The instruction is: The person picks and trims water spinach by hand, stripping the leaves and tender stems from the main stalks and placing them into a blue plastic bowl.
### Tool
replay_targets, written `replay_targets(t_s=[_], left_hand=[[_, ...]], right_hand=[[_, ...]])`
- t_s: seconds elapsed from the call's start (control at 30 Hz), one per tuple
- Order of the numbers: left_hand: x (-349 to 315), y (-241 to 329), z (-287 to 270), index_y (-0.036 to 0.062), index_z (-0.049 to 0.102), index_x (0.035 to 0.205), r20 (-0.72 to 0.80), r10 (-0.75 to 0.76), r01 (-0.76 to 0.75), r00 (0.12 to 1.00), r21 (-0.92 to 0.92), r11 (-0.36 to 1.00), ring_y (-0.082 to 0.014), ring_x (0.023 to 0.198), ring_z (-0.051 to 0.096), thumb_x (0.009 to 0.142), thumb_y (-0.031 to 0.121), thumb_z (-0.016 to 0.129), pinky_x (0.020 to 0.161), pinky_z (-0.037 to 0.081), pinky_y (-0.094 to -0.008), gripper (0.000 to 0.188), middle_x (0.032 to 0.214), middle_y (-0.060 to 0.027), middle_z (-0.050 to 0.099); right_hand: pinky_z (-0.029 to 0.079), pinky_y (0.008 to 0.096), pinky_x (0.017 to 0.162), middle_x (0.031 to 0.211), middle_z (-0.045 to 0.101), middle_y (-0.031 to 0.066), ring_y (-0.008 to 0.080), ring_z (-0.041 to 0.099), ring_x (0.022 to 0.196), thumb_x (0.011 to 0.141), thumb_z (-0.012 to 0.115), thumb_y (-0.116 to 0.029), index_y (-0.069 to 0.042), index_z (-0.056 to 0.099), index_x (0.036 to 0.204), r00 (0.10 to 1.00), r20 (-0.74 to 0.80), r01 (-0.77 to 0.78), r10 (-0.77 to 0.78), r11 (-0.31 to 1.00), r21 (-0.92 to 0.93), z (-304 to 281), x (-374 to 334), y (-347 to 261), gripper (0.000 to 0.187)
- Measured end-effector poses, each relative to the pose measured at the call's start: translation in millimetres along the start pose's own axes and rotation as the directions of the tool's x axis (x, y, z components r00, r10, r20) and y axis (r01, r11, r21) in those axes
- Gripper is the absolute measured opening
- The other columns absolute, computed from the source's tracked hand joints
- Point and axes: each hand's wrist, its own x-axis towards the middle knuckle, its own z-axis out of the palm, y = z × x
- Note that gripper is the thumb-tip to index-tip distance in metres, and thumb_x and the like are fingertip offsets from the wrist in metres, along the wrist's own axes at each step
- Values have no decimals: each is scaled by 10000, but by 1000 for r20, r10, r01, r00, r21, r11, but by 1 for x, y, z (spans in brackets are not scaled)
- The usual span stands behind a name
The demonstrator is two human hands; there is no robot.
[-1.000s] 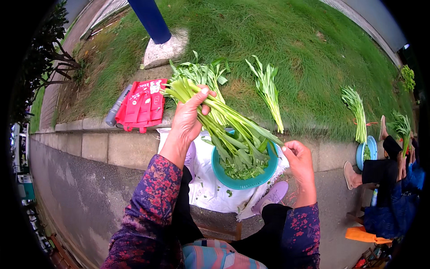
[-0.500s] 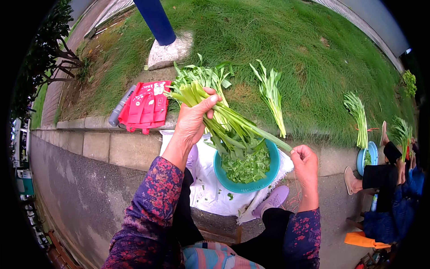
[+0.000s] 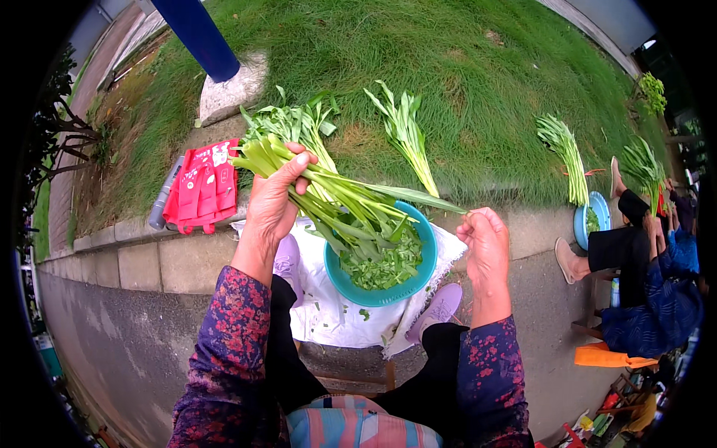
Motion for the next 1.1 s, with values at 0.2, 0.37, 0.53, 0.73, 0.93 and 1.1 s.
replay_targets(t_s=[0.2, 0.37, 0.53, 0.73, 0.93, 1.1], left_hand=[[6, -2, -9, 90, 542, 1015, 6, -22, 22, 1000, -122, 992, -82, 568, 456, 850, 76, 648, 607, 410, -223, 196, 922, -58, 619], [9, 2, -18, 106, 550, 1004, -25, -84, 77, 996, -203, 976, -77, 550, 448, 845, 103, 659, 649, 398, -232, 192, 941, -50, 621], [10, 5, -24, 109, 562, 951, -39, -85, 72, 996, -250, 966, -74, 553, 440, 831, 101, 673, 638, 391, -232, 164, 905, -44, 619], [12, 9, -26, 102, 573, 975, -20, -90, 82, 996, -267, 960, -84, 541, 445, 839, 85, 658, 614, 400, -218, 161, 935, -60, 630], [11, 3, -23, 112, 556, 966, 37, -106, 112, 994, -224, 968, -72, 541, 446, 844, 105, 656, 639, 401, -222, 158, 931, -43, 625], [8, -1, -14, 92, 551, 971, 30, -91, 95, 995, -179, 979, -76, 550, 442, 839, 108, 661, 621, 398, -231, 173, 897, -57, 622]], right_hand=[[454, 235, 636, 703, 569, -5, 91, 541, 641, 845, 578, -109, -78, 594, 802, 998, -54, -14, 18, 997, 73, -22, 8, 0, 56], [456, 218, 646, 773, 619, 2, 81, 555, 676, 847, 640, -85, -36, 637, 882, 999, 40, 28, -28, 1000, 1, -14, 1, -10, 60], [475, 231, 678, 809, 638, 22, 85, 588, 728, 852, 627, -37, 3, 624, 931, 982, 160, 122, -98, 981, -151, -7, -3, -5, 89], [490, 263, 747, 920, 644, 64, 119, 611, 815, 842, 584, -20, 8, 667, 948, 823, 503, 534, -266, 663, -524, -19, 1, 14, 138], [484, 270, 718, 938, 642, 85, 154, 609, 779, 831, 620, -67, -36, 684, 1004, 882, 377, 426, -281, 817, -389, -1, -7, 0, 186], [477, 277, 683, 853, 648, 102, 161, 609, 737, 829, 633, -77, -3, 671, 959, 838, 453, 510, -305, 734, -449, 7, -9, 8, 154]])
